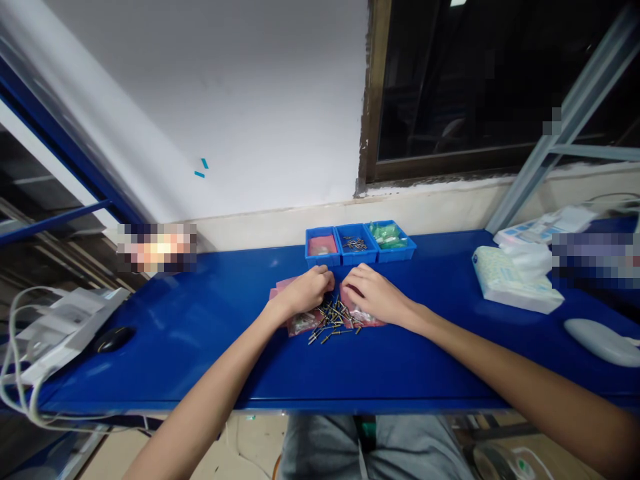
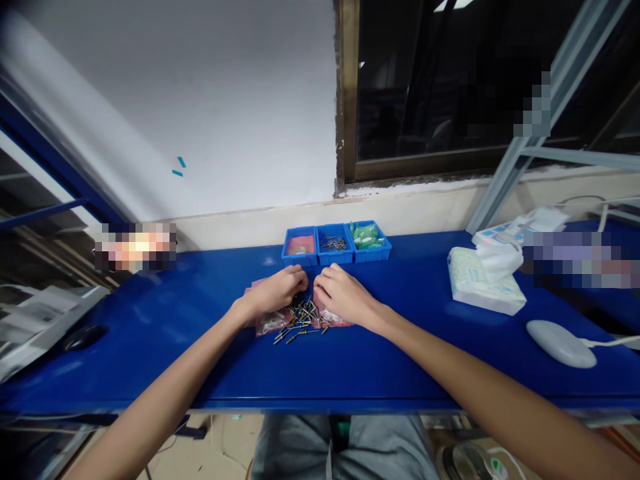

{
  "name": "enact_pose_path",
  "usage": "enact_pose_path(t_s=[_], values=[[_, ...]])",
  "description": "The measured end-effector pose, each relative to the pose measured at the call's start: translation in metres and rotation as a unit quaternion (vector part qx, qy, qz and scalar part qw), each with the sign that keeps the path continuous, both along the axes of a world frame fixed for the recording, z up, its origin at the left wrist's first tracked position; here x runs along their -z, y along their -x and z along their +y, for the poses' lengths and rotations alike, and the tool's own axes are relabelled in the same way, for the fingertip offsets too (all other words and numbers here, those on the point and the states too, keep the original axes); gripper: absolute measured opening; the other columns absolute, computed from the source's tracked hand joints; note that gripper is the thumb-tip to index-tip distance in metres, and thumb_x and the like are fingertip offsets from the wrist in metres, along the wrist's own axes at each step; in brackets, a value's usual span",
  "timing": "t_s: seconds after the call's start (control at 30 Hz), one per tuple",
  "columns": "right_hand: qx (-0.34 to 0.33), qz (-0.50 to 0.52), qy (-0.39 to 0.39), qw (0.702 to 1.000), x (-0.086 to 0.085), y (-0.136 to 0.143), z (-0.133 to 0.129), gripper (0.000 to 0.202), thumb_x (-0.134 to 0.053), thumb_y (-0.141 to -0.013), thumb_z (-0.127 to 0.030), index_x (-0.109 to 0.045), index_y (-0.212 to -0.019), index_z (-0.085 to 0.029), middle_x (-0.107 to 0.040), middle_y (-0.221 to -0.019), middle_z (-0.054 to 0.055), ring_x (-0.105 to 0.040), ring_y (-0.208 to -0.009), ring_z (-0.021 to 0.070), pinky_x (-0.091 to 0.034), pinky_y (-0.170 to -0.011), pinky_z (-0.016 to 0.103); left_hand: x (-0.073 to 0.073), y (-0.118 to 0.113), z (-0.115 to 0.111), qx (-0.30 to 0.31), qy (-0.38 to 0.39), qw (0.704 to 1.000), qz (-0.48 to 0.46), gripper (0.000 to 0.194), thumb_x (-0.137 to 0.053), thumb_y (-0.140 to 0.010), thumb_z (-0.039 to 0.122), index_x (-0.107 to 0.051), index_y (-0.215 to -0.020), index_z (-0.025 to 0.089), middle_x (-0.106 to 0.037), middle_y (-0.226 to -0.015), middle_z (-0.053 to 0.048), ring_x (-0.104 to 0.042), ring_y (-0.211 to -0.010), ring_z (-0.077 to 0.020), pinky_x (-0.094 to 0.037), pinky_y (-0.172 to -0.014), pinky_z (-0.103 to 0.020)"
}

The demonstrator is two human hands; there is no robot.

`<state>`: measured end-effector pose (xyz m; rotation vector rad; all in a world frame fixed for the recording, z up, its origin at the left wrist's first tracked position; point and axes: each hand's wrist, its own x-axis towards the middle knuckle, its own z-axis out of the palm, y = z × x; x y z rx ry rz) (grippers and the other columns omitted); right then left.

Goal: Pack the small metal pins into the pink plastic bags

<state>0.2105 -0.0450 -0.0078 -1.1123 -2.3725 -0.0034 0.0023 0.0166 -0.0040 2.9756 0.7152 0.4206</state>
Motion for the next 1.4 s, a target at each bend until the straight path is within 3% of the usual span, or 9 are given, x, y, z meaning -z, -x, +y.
enact_pose_path(t_s=[0.17,0.37,0.6,0.9,1.23,1.4], values=[[-0.006,-0.006,-0.008,1.000,0.000,0.002,-0.001,0.023,-0.048,-0.097,-0.017,-0.067,-0.083,-0.017,-0.065,-0.085,0.007,-0.053,-0.087,0.0210,-0.044,-0.082,0.035,0.000,0.000,0.004,0.005,0.040,0.999,-0.026,0.016,-0.048,-0.090,0.014,-0.063,-0.084,0.016,-0.063,-0.084,-0.008,-0.057,-0.080,-0.0192,-0.046,-0.073,-0.031],[-0.003,-0.015,-0.005,1.000,-0.002,0.002,-0.003,0.022,-0.049,-0.096,-0.016,-0.067,-0.083,-0.014,-0.065,-0.085,0.008,-0.054,-0.086,0.0208,-0.044,-0.081,0.034,-0.002,-0.001,0.001,-0.030,0.050,0.998,-0.006,0.020,-0.044,-0.095,0.013,-0.064,-0.091,0.014,-0.066,-0.090,-0.008,-0.061,-0.083,-0.0163,-0.047,-0.076,-0.028],[-0.001,-0.013,-0.012,1.000,0.000,0.002,-0.001,0.023,-0.049,-0.097,-0.018,-0.067,-0.084,-0.015,-0.065,-0.085,0.008,-0.053,-0.086,0.0211,-0.044,-0.081,0.035,0.002,-0.001,0.006,0.004,0.016,1.000,-0.001,0.030,-0.039,-0.091,0.003,-0.067,-0.090,0.012,-0.069,-0.094,-0.010,-0.061,-0.088,-0.0175,-0.049,-0.080,-0.029],[-0.004,-0.011,-0.013,1.000,0.001,0.001,-0.002,0.022,-0.049,-0.097,-0.018,-0.066,-0.083,-0.015,-0.065,-0.085,0.007,-0.053,-0.085,0.0203,-0.043,-0.081,0.034,0.006,0.004,0.013,-0.022,0.027,0.999,-0.018,0.034,-0.040,-0.082,-0.002,-0.070,-0.092,0.011,-0.071,-0.096,-0.010,-0.064,-0.086,-0.0182,-0.051,-0.079,-0.030],[0.005,-0.011,-0.007,1.000,-0.002,0.002,-0.003,0.022,-0.049,-0.097,-0.017,-0.066,-0.083,-0.015,-0.065,-0.084,0.008,-0.054,-0.086,0.0205,-0.044,-0.080,0.034,0.001,0.001,0.007,-0.019,0.014,1.000,-0.009,0.031,-0.035,-0.083,-0.002,-0.062,-0.082,0.012,-0.064,-0.093,-0.009,-0.059,-0.086,-0.0164,-0.049,-0.080,-0.028],[0.048,0.003,-0.004,0.999,-0.002,0.002,-0.005,0.018,-0.048,-0.097,-0.018,-0.065,-0.094,-0.014,-0.065,-0.090,0.009,-0.054,-0.092,0.0225,-0.045,-0.083,0.035,-0.002,-0.003,-0.002,-0.050,-0.001,0.997,-0.062,0.027,-0.035,-0.090,0.000,-0.058,-0.096,0.013,-0.062,-0.094,-0.008,-0.059,-0.082,-0.0158,-0.049,-0.077,-0.028]])
